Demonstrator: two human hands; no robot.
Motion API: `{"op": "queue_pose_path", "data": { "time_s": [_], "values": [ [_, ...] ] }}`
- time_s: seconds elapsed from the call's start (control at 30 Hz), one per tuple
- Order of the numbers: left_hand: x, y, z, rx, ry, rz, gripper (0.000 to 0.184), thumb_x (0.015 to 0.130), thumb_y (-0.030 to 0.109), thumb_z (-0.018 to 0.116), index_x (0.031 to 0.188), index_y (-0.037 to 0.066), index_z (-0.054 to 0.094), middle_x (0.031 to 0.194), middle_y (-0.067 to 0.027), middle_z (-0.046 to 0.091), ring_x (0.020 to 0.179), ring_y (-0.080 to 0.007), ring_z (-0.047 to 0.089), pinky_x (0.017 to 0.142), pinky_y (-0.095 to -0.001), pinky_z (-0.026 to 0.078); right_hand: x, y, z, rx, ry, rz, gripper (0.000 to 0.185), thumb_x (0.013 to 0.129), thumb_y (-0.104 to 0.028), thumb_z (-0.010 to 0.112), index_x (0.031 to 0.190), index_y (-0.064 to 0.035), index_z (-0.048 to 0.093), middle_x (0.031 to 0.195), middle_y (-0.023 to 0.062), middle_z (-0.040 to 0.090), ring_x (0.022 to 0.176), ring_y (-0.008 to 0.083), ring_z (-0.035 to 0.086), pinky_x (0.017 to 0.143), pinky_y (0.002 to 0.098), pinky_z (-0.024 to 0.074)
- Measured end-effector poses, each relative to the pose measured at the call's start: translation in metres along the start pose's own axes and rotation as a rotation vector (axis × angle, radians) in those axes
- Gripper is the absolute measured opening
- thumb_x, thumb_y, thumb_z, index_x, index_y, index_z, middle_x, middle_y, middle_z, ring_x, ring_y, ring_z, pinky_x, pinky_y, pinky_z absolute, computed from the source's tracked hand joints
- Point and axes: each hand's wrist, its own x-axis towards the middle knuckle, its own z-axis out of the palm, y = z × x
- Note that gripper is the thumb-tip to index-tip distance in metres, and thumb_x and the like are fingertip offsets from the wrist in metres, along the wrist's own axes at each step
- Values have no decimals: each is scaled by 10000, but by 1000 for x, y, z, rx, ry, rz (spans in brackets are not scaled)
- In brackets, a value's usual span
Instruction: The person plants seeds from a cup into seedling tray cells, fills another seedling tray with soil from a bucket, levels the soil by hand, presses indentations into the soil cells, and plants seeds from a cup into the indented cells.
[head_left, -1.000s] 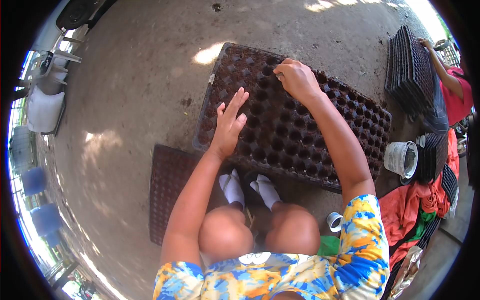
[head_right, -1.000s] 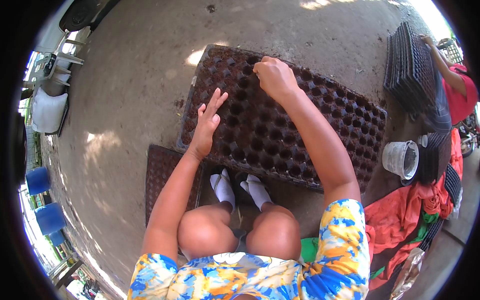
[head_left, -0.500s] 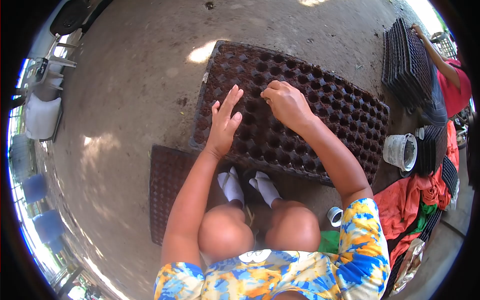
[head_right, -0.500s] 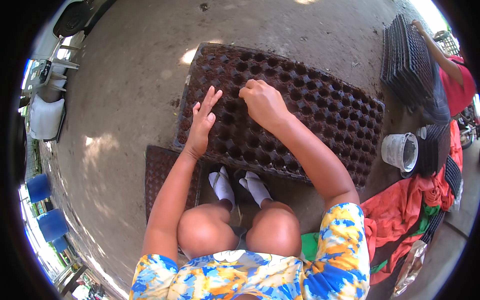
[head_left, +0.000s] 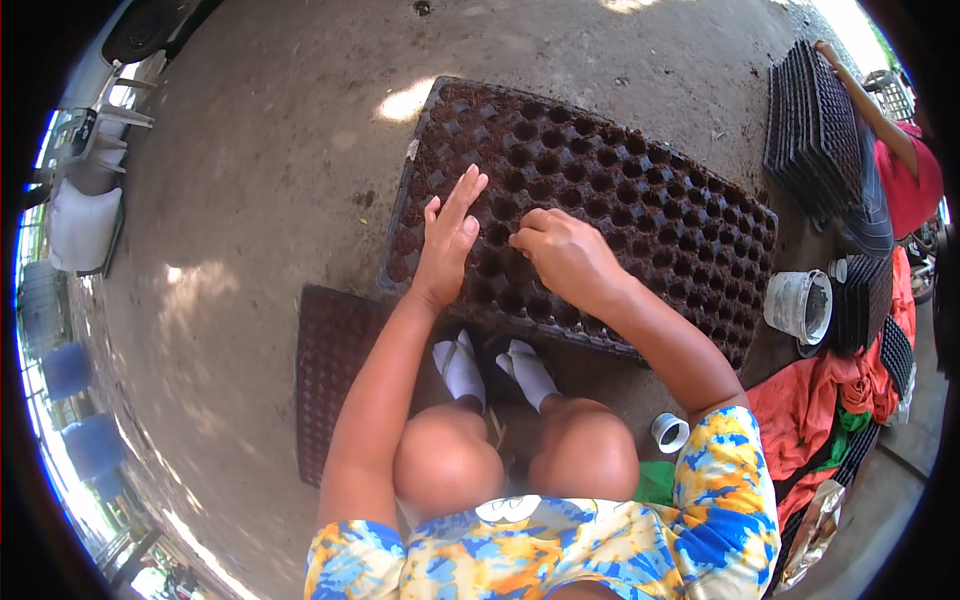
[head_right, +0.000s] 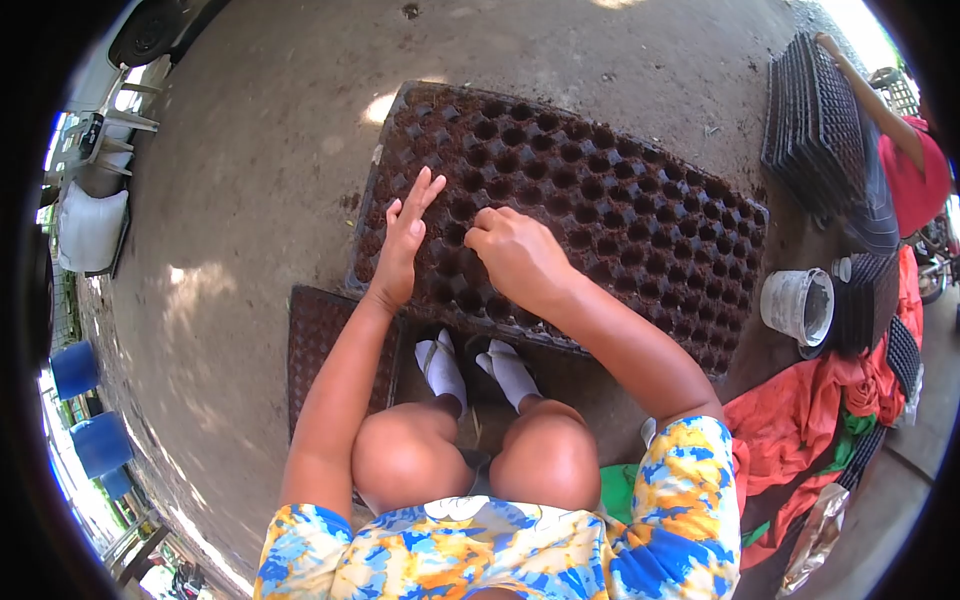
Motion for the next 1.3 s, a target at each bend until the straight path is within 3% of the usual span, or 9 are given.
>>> {"op": "queue_pose_path", "data": {
  "time_s": [0.1,0.2,0.3,0.43,0.57,0.7,0.8,0.93,1.3],
  "values": [
    [1,-3,-2,-90,7,16,631,970,469,247,1505,137,206,1480,-62,392,1403,-215,269,1126,-474,-15,0,-1,4,-53,-36,-18,156,700,-9,599,843,-39,654,925,100,606,904,278,600,777,371,512],
    [2,-4,-4,-213,10,2,757,942,636,178,1508,132,185,1489,-76,367,1428,-246,192,1146,-440,2,-12,-21,-3,74,-1,-57,160,693,-19,605,844,-39,652,911,98,595,880,273,598,762,374,512],
    [2,5,-6,-383,66,-74,792,933,663,171,1497,109,217,1479,-111,371,1410,-264,236,1156,-423,71,-22,-23,9,-46,-102,-78,149,689,-35,599,832,-40,637,898,99,582,871,264,590,761,369,500],
    [0,10,-28,-609,244,3,763,951,627,188,1481,81,252,1450,-152,398,1348,-290,351,1152,-430,127,-7,-39,7,30,-15,-122,128,705,-54,581,825,-40,625,898,98,576,881,256,586,785,358,491],
    [-12,-1,-58,-419,423,-151,698,978,554,166,1465,73,298,1436,-152,417,1355,-295,335,1144,-426,128,8,-63,38,25,-35,-259,135,719,-85,579,837,-41,628,898,95,571,873,244,577,805,344,481],
    [-30,-26,-68,-489,361,-467,730,974,577,164,1447,47,335,1459,-159,382,1381,-276,289,1146,-415,112,18,-70,52,-126,-169,-266,112,722,-92,587,817,-52,632,895,87,574,887,226,576,801,328,477],
    [-35,-29,-65,-590,287,-545,782,961,612,154,1441,23,339,1483,-161,342,1395,-281,261,1150,-395,105,30,-79,45,-26,-66,-271,92,726,-94,589,796,-58,636,883,83,576,889,228,578,802,333,478],
    [-37,-42,-73,-671,217,-467,870,941,654,131,1427,-43,320,1497,-192,300,1416,-285,209,1156,-396,91,43,-73,75,-93,-103,-331,79,722,-92,589,779,-58,632,869,87,577,875,241,585,789,352,484],
    [-39,-44,-82,-977,201,-459,1010,865,770,150,1464,-41,201,1534,-207,188,1423,-302,176,1157,-405,127,74,-82,91,-65,-98,-346,129,716,-82,577,840,-61,607,907,89,571,868,250,570,786,359,481]
  ]
}}
